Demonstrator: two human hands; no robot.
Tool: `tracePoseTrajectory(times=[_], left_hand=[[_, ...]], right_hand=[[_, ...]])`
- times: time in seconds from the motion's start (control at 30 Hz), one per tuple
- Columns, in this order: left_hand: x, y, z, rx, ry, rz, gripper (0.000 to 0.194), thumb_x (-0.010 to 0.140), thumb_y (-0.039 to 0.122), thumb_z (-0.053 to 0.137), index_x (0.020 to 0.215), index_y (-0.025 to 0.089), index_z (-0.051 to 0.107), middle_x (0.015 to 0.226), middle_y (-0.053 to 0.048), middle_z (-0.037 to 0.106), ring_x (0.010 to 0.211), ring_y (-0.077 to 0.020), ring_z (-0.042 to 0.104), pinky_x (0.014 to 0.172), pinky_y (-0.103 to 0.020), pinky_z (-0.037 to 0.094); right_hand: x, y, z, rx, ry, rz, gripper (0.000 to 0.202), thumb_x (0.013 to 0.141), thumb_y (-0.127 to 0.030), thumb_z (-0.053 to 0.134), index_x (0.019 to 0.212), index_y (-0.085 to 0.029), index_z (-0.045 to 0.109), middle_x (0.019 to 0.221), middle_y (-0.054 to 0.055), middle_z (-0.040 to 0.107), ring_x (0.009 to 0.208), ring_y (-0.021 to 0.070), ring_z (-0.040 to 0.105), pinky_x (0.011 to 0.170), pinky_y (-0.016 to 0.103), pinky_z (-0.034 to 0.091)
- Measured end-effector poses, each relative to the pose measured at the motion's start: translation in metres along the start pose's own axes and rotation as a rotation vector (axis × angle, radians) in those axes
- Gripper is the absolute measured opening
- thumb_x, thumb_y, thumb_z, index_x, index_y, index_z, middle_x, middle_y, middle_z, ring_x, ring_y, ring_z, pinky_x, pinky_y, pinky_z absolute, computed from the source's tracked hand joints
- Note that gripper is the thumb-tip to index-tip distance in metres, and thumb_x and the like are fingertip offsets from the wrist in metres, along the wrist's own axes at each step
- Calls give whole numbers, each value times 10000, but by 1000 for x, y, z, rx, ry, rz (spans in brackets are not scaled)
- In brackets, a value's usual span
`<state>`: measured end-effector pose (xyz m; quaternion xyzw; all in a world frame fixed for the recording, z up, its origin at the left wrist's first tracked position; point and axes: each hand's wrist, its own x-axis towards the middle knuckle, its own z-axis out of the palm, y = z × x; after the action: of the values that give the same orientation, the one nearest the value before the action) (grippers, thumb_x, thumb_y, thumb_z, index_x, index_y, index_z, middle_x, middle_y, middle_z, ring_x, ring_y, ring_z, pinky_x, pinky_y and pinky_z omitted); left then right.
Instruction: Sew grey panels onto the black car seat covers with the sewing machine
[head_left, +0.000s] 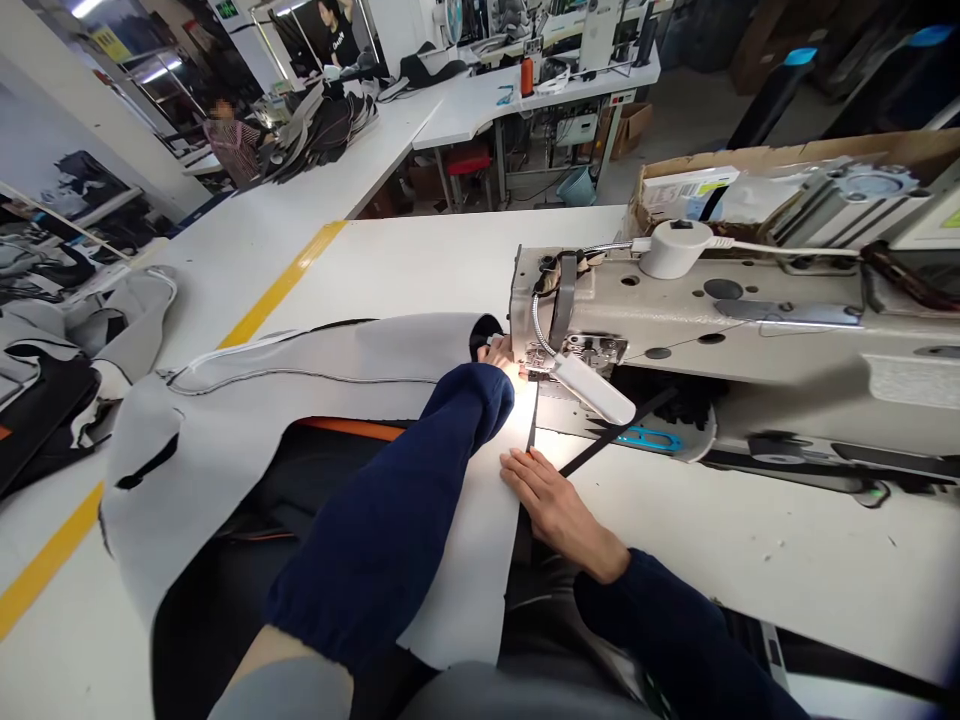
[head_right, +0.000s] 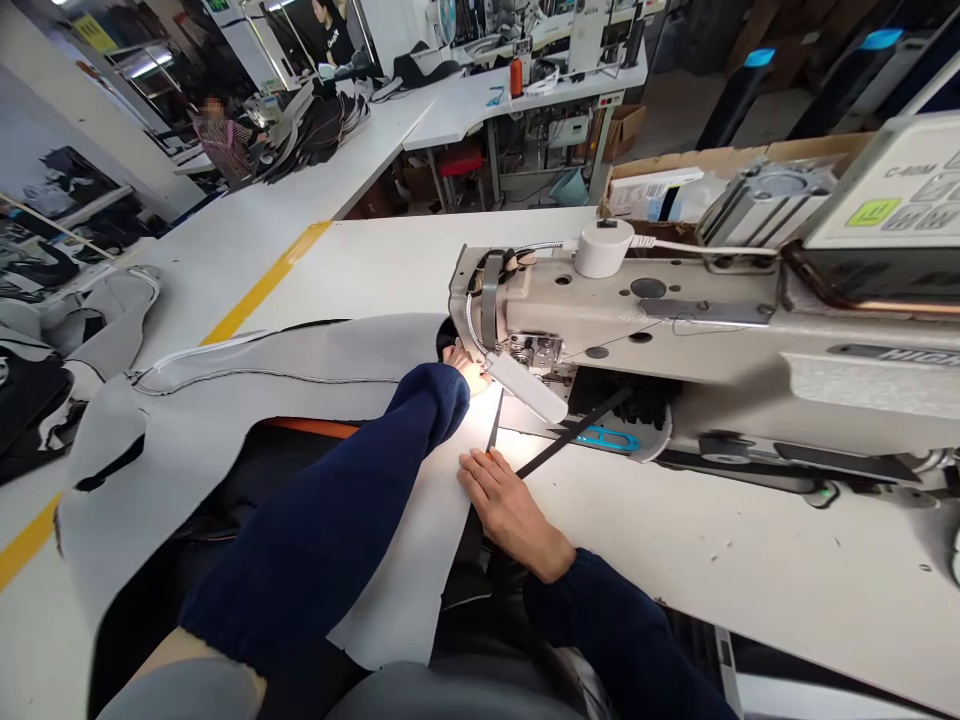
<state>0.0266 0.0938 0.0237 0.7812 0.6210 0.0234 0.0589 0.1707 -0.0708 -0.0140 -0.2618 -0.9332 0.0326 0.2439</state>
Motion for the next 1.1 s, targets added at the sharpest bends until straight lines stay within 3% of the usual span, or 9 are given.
tracePoseTrajectory(times=[0.2, 0.3, 0.43, 0.6, 0.7, 0.83, 0.93, 1.03, 1.1], left_hand=[[10, -3, -2, 17, -40, 12, 404, 772, 242, 549, 1176, 221, 567, 1260, -62, 514, 1217, -269, 381, 987, -389, 345], [0, -9, -10, 31, -26, 36, 445, 806, 316, 579, 1241, 239, 525, 1324, -68, 467, 1252, -272, 352, 1027, -399, 311], [-58, -6, -21, 133, 112, 104, 474, 859, 364, 559, 1295, 207, 460, 1397, -101, 388, 1261, -272, 341, 1050, -419, 291], [-121, 23, -22, 24, -168, 62, 484, 855, 600, 422, 1092, 192, 533, 1107, -89, 527, 971, -249, 524, 744, -366, 477], [-121, 35, -16, 17, -250, 9, 456, 802, 497, 493, 1103, 155, 496, 1093, -98, 502, 927, -252, 546, 718, -376, 491], [-99, 41, -10, 3, -308, -24, 423, 765, 369, 496, 1112, 129, 474, 1125, -119, 483, 905, -243, 558, 770, -389, 493], [-87, 46, -17, -34, -337, -79, 428, 747, 366, 520, 1107, 137, 479, 1155, -121, 478, 946, -243, 549, 829, -386, 483], [-95, 48, -31, -30, -382, -80, 491, 646, 308, 610, 1096, 148, 491, 1198, -117, 463, 1020, -252, 509, 844, -371, 481], [-114, 48, -38, -17, -387, -23, 543, 586, 279, 638, 1096, 151, 501, 1243, -116, 452, 1071, -265, 474, 848, -369, 483]], right_hand=[[-3, -3, -2, -29, 31, 22, 642, 687, 107, 277, 1285, -15, 474, 1339, 218, 493, 1380, 271, 274, 1050, 503, 416], [-9, -7, 0, -73, 56, 94, 701, 670, 112, 279, 1354, -3, 388, 1388, 244, 424, 1397, 286, 223, 1039, 509, 424], [-20, -16, 0, -171, 76, 212, 625, 703, 76, 333, 1321, 34, 413, 1348, 270, 452, 1340, 335, 329, 996, 521, 451], [-27, -28, -6, -164, -10, 125, 417, 812, 2, 383, 1196, -6, 546, 1203, 224, 563, 1164, 323, 497, 956, 495, 473], [-26, -28, -7, -147, -48, 45, 411, 827, -9, 368, 1192, -34, 554, 1212, 211, 555, 1182, 307, 483, 974, 482, 462], [-24, -17, -7, -97, -84, 6, 504, 782, 2, 394, 1272, -45, 503, 1275, 225, 508, 1264, 312, 405, 1014, 507, 412], [-22, -7, -8, 53, -161, -88, 543, 743, -152, 523, 1275, -45, 513, 1317, 238, 471, 1314, 361, 320, 1057, 586, 311], [-21, -7, -4, 166, -243, -170, 510, 718, -286, 595, 1193, -98, 594, 1260, 194, 538, 1279, 353, 366, 1073, 576, 289], [-20, -17, 4, 145, -240, -207, 392, 753, -195, 565, 1137, -151, 631, 1144, 142, 618, 1200, 299, 463, 1052, 517, 350]])
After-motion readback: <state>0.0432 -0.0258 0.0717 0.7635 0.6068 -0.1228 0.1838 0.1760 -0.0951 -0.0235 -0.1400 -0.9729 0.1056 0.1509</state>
